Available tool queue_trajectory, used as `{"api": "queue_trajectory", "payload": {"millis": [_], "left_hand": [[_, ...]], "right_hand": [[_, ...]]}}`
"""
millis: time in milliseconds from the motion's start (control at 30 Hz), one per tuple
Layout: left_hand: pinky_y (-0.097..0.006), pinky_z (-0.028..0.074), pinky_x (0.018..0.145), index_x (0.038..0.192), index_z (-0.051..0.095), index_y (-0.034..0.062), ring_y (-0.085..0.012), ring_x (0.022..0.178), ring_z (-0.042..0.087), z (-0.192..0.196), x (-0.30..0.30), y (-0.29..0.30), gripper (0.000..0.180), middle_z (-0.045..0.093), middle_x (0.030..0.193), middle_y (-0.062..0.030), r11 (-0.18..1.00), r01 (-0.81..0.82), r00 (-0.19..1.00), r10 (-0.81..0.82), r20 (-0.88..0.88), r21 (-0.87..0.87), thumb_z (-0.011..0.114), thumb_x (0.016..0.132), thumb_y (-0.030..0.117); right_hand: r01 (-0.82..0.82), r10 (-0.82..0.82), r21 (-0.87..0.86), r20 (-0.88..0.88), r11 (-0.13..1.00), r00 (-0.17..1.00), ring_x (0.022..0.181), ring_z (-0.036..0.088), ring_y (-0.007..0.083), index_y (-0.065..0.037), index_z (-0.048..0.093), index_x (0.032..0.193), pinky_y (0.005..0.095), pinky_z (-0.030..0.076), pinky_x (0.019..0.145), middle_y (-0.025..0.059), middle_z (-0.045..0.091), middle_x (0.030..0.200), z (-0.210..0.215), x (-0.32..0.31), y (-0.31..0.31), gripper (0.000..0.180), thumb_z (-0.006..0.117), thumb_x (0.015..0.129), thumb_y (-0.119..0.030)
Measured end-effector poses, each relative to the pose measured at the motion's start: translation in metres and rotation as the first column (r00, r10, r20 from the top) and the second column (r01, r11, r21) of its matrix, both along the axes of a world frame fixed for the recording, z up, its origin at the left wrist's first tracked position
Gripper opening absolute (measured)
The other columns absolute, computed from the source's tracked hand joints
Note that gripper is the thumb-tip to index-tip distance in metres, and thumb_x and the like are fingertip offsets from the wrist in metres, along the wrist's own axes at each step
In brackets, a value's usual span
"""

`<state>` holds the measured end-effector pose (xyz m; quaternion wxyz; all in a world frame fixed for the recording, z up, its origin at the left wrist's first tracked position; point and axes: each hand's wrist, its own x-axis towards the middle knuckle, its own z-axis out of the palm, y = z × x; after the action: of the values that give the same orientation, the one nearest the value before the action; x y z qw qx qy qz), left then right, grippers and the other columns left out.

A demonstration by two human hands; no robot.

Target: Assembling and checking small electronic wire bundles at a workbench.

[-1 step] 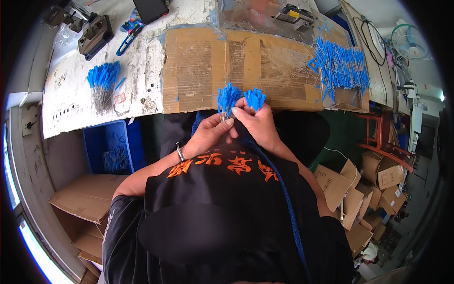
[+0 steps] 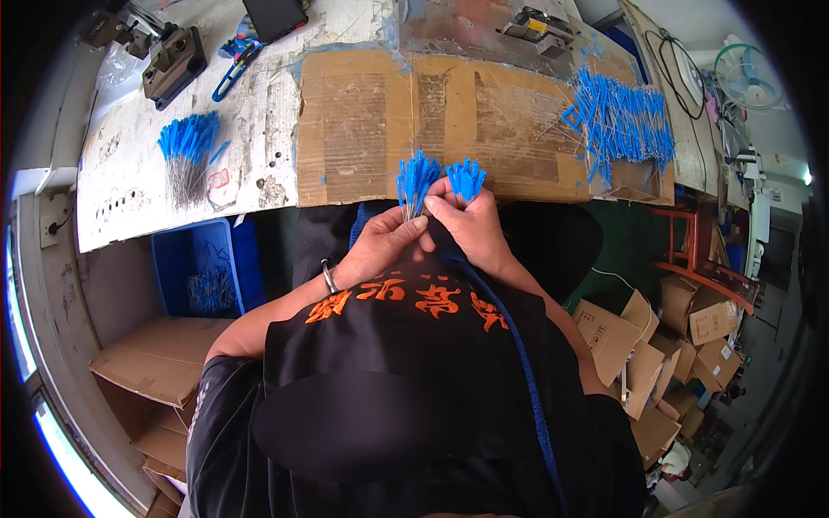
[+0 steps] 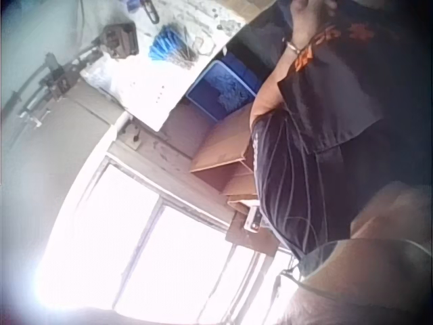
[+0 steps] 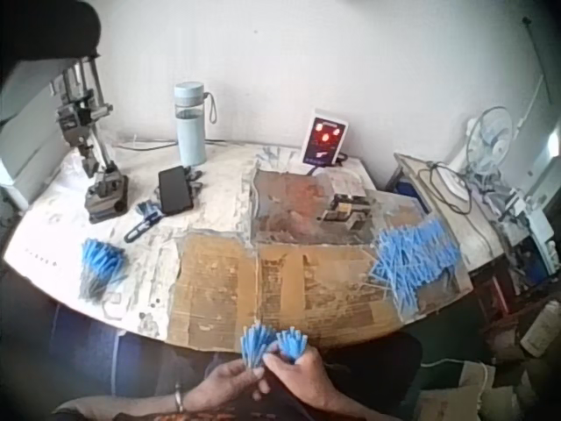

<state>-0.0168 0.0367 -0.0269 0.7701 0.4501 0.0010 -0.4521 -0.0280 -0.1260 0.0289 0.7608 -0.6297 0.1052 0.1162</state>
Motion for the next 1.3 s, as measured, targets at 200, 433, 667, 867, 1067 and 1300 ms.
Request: {"api": "queue_trajectory", "payload": {"millis": [200,433,667,867,1067,1300], "left_hand": [[-0.018,0.046,0.059,0.104,0.056,0.0059,-0.0064,0.064,0.056,-0.003,0.002,0.000,0.022,0.063,0.080,-0.0014,1.000,0.011,1.000,-0.011,-0.001,0.023,0.052,0.094,0.025],[-0.019,0.046,0.060,0.103,0.056,0.0050,-0.0058,0.064,0.056,-0.003,0.002,-0.002,0.022,0.063,0.080,-0.0015,0.999,0.019,1.000,-0.020,0.021,0.046,0.052,0.094,0.025],[-0.019,0.046,0.061,0.122,0.051,0.0062,-0.0048,0.067,0.055,0.005,-0.001,-0.005,0.031,0.061,0.078,0.0002,0.998,0.036,0.998,-0.039,0.042,0.059,0.051,0.095,0.021],[-0.019,0.045,0.062,0.123,0.051,0.0091,-0.0051,0.067,0.054,0.005,0.004,-0.003,0.029,0.058,0.075,0.0013,0.996,0.079,0.996,-0.081,0.045,0.034,0.048,0.096,0.020],[-0.022,0.043,0.063,0.118,0.053,0.0051,-0.0097,0.067,0.054,0.008,0.006,-0.003,0.027,0.057,0.073,-0.0026,0.997,0.077,0.997,-0.077,0.016,-0.006,0.047,0.096,0.018],[-0.018,0.040,0.055,0.109,0.055,0.0081,-0.0038,0.063,0.049,0.009,0.005,-0.004,0.020,0.054,0.074,0.0025,0.994,0.089,0.996,-0.089,0.009,-0.058,0.046,0.096,0.021]], "right_hand": [[0.011,-0.011,0.010,-0.018,1.000,1.000,0.049,0.058,0.0147,0.004,0.053,0.089,0.0287,0.049,0.046,0.0084,0.058,0.065,-0.005,0.001,0.001,0.009,0.052,0.089,-0.005],[0.018,-0.020,-0.028,-0.041,0.999,0.999,0.046,0.056,0.0141,0.003,0.053,0.086,0.0279,0.048,0.044,0.0080,0.058,0.065,-0.005,0.003,0.002,0.009,0.054,0.087,-0.005],[0.154,-0.151,0.021,-0.112,0.988,0.982,0.057,0.049,0.0042,-0.003,0.057,0.087,0.0193,0.038,0.050,-0.0012,0.056,0.069,-0.016,0.006,-0.011,0.006,0.059,0.085,-0.008],[0.231,-0.231,0.008,0.005,0.973,0.973,0.048,0.030,-0.0003,-0.005,0.054,0.101,0.0172,0.023,0.043,-0.0075,0.041,0.064,-0.017,0.002,-0.013,0.014,0.057,0.089,-0.013],[0.292,-0.288,0.085,-0.059,0.953,0.956,0.047,0.027,0.0006,-0.004,0.052,0.106,0.0176,0.021,0.042,-0.0079,0.034,0.060,-0.012,0.000,-0.023,0.018,0.051,0.092,-0.015],[0.224,-0.202,0.149,-0.148,0.963,0.968,0.046,0.028,0.0023,-0.003,0.053,0.109,0.0185,0.022,0.042,-0.0059,0.034,0.057,-0.019,-0.005,-0.024,0.022,0.044,0.094,-0.016]]}}
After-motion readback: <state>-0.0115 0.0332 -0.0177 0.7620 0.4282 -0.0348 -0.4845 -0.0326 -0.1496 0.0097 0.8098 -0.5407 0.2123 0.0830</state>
